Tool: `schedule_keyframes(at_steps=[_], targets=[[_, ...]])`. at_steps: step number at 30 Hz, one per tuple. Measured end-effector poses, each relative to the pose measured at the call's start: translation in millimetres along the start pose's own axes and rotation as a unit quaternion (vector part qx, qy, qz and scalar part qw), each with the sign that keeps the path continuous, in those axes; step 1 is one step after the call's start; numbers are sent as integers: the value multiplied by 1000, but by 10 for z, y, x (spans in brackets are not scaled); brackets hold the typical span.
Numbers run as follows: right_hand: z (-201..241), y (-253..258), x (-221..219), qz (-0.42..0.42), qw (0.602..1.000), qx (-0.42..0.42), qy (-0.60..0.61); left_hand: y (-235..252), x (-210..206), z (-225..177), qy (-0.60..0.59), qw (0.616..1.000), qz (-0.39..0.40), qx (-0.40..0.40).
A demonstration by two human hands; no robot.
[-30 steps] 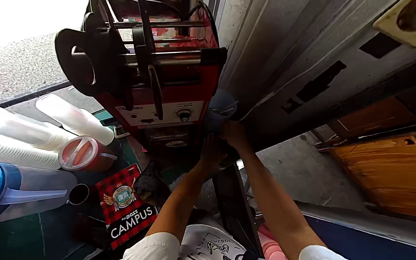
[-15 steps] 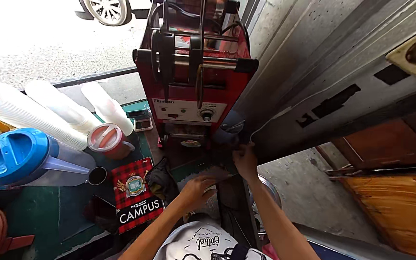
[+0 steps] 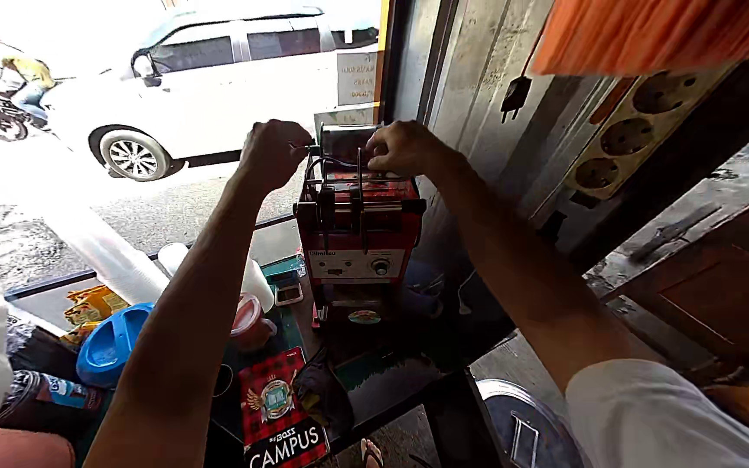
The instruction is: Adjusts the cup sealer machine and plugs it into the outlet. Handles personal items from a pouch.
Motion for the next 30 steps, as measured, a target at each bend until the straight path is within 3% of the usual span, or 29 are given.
schedule_keyframes(at_steps=[2, 3, 7, 10, 14, 16, 17, 18, 19, 20, 21, 22, 25, 30], targets=[[-45, 318, -329, 131, 988, 22, -77, 455, -453, 92, 77, 990, 115, -9], [-56, 383, -335, 134, 988, 28, -78, 592, -607, 121, 107, 983, 148, 2], [-55, 199, 309, -85, 994, 23, 65, 769, -726, 114, 134, 978, 148, 58], [-48, -139, 787, -235, 968, 18, 85, 737, -601, -144, 42, 984, 169, 35], [58, -707, 1068, -369, 918, 39, 140, 723, 8, -744, -38, 998, 48, 29], [240, -1149, 1046, -411, 893, 57, 174, 668, 236, -1076, -77, 996, -32, -42], [346, -1389, 1004, -421, 888, 70, 171, 679, 271, -1189, -159, 974, -81, -137], [454, -1635, 933, -418, 892, 78, 154, 725, 229, -1269, -306, 908, -109, -264], [566, -1879, 821, -403, 902, 81, 134, 659, 144, -1389, -451, 824, -53, -338], [656, -2091, 692, -382, 914, 88, 106, 414, 75, -1557, -555, 774, 24, -305], [712, -2271, 543, -359, 925, 95, 80, 37, 38, -1758, -627, 767, 68, -119], [747, -2435, 378, -340, 934, 101, 54, -234, -62, -1920, -669, 737, 92, -20], [799, -2870, -22, -288, 953, 89, -22, -564, -577, -2171, -739, 658, 141, -15], [442, -3686, -180, -214, 963, -102, -124, -676, -1310, -2238, -760, 628, 160, 50]])
Point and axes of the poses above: each hand's wrist, its own y-axis towards the middle knuckle, its own x-axis out of the back of the hand, z = x × y, the point moved 7 cm from there along y, towards the middle knuckle, and after that the axes turned 7 degrees about x, right-handed, at the moved point
